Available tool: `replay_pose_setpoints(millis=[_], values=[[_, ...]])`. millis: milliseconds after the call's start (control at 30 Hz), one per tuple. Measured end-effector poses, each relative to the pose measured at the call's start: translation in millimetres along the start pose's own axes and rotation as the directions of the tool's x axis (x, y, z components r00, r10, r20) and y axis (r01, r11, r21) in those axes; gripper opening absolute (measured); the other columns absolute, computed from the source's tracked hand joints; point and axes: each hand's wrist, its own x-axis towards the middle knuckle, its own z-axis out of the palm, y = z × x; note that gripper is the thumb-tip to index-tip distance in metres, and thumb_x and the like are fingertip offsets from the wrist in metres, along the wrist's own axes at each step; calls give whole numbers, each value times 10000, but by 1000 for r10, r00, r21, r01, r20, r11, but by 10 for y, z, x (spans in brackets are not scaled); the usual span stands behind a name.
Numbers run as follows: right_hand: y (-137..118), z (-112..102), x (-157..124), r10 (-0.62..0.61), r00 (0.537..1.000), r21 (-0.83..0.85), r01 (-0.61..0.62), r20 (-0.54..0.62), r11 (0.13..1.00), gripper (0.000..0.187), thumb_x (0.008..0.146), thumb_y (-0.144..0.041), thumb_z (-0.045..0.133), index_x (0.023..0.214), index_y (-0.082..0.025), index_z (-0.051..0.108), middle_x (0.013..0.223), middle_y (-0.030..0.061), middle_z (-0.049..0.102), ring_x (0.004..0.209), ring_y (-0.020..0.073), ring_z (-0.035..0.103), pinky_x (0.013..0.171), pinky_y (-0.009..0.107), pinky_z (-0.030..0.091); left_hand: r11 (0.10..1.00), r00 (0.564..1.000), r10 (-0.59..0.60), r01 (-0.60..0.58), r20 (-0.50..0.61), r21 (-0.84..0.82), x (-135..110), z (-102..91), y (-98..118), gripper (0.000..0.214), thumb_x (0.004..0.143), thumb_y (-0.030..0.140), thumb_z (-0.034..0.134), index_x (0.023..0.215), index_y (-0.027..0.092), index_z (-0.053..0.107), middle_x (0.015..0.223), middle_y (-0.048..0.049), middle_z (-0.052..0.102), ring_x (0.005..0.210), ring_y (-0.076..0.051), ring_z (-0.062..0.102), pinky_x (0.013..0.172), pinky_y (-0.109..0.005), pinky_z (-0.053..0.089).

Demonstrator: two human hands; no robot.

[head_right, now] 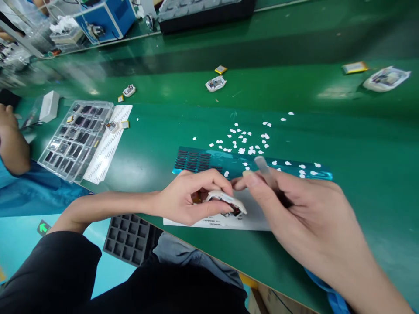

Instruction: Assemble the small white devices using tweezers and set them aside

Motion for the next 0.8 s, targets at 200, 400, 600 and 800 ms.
replay_pose_setpoints(millis=[200, 400, 600, 800], values=[[202, -113, 243, 3, 977, 87, -22, 212, 996, 716, 899, -904, 355, 670, -331, 720, 716, 29, 723, 606, 193, 637, 555, 367, 478, 984, 991, 8, -32, 132, 175, -16, -22, -55, 218, 987, 415, 583, 972, 197, 591, 649, 72, 529, 518, -67, 409, 505, -228, 307], [417, -197, 382, 60, 864, 128, -142, 499, 982, 752, 840, -956, 396, 743, -312, 773, 713, 65, 741, 658, 213, 698, 596, 359, 572, 899, 986, 28, -97, 163, 427, -26, -11, -126, 178, 946, 304, 491, 1038, 204, 607, 590, 76, 524, 475, -83, 415, 486, -236, 274], [493, -198, 382, 61, 808, 127, -166, 586, 978, 742, 817, -954, 454, 690, -304, 787, 883, 86, 790, 830, 225, 744, 742, 359, 624, 911, 993, 62, -96, 97, 400, -31, 29, -145, 130, 925, 305, 510, 973, 215, 590, 577, 93, 484, 456, -71, 380, 475, -228, 276], [458, -174, 392, 45, 777, 156, -182, 628, 971, 687, 833, -913, 490, 738, -315, 815, 957, 89, 793, 910, 223, 725, 845, 379, 606, 913, 997, 52, -71, 59, 402, -31, 20, -154, 119, 908, 305, 527, 955, 218, 594, 592, 92, 498, 456, -67, 359, 481, -225, 299]])
